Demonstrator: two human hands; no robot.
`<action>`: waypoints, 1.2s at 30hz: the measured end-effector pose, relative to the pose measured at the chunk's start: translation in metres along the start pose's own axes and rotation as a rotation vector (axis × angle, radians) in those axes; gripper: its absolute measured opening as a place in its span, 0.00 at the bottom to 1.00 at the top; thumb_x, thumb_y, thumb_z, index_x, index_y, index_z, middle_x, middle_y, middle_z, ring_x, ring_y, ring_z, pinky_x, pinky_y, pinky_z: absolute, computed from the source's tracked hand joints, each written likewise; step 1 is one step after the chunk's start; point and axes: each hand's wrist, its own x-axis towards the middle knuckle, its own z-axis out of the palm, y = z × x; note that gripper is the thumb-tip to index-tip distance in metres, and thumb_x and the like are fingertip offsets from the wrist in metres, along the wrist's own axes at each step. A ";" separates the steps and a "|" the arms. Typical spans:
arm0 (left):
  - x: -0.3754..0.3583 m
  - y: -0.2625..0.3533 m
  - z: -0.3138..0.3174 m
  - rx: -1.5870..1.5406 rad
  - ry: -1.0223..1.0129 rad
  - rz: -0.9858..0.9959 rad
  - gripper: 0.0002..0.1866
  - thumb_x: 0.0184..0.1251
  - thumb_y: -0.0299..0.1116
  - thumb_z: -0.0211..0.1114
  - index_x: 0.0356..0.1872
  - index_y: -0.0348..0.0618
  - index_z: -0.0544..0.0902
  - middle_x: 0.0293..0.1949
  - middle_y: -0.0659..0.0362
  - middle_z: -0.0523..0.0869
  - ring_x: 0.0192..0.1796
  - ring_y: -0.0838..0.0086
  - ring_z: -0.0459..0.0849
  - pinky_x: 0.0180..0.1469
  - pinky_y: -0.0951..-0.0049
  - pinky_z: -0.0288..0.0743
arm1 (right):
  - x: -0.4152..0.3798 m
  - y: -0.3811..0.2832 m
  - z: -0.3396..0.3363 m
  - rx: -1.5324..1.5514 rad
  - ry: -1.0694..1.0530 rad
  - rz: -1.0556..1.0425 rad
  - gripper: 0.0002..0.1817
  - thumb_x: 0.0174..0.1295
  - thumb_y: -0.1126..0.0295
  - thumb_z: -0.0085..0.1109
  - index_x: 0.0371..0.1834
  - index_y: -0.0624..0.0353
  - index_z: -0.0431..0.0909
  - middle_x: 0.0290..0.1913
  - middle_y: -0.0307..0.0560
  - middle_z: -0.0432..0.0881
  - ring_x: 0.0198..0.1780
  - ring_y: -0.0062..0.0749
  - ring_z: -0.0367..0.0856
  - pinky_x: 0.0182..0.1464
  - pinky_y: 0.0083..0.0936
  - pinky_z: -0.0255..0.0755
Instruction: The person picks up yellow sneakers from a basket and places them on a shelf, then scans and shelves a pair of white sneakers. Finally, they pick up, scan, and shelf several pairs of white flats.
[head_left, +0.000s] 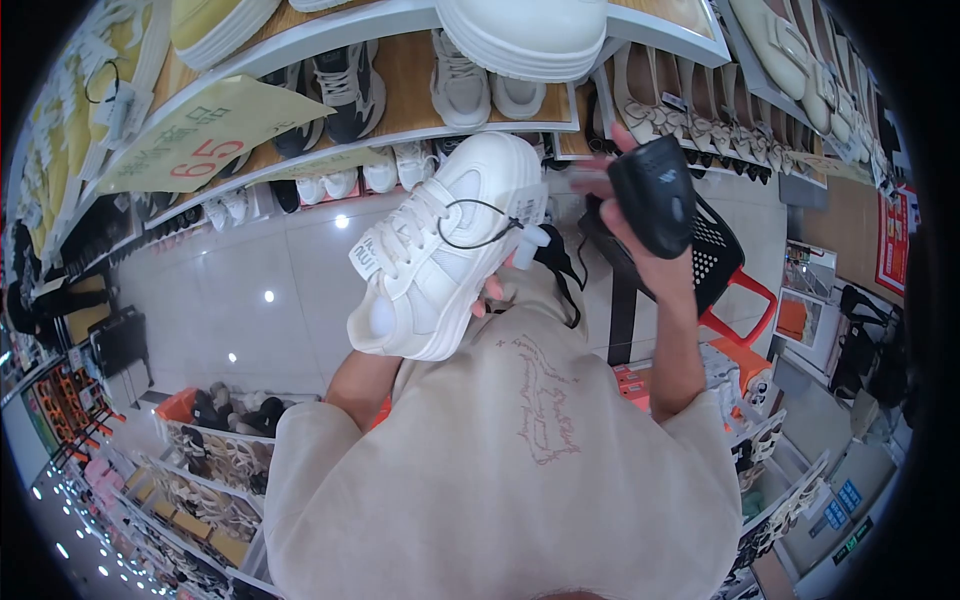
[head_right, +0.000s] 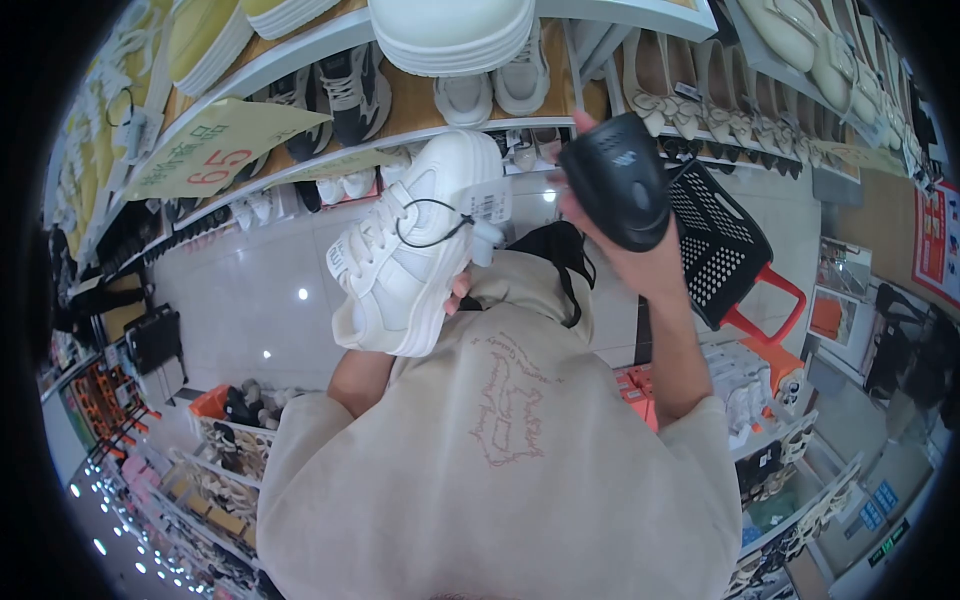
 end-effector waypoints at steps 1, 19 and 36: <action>-0.001 0.001 0.001 0.015 0.012 0.002 0.44 0.71 0.66 0.54 0.71 0.34 0.68 0.57 0.29 0.75 0.48 0.38 0.85 0.40 0.46 0.87 | -0.002 -0.006 -0.009 -0.088 -0.038 0.096 0.29 0.60 0.74 0.75 0.65 0.63 0.76 0.66 0.44 0.81 0.57 0.23 0.81 0.62 0.25 0.73; -0.034 -0.002 -0.014 0.056 -0.085 -0.061 0.44 0.73 0.69 0.48 0.66 0.32 0.74 0.52 0.34 0.80 0.40 0.48 0.85 0.36 0.54 0.83 | -0.011 -0.063 0.002 -0.736 -0.602 -0.121 0.18 0.47 0.63 0.76 0.38 0.59 0.81 0.26 0.49 0.83 0.29 0.49 0.84 0.31 0.36 0.76; -0.024 -0.004 0.001 0.084 -0.102 -0.111 0.42 0.74 0.67 0.50 0.66 0.33 0.74 0.55 0.36 0.81 0.44 0.49 0.86 0.43 0.54 0.83 | -0.013 -0.088 0.005 -0.944 -0.771 -0.143 0.16 0.44 0.64 0.75 0.34 0.58 0.81 0.25 0.47 0.82 0.27 0.46 0.83 0.29 0.36 0.74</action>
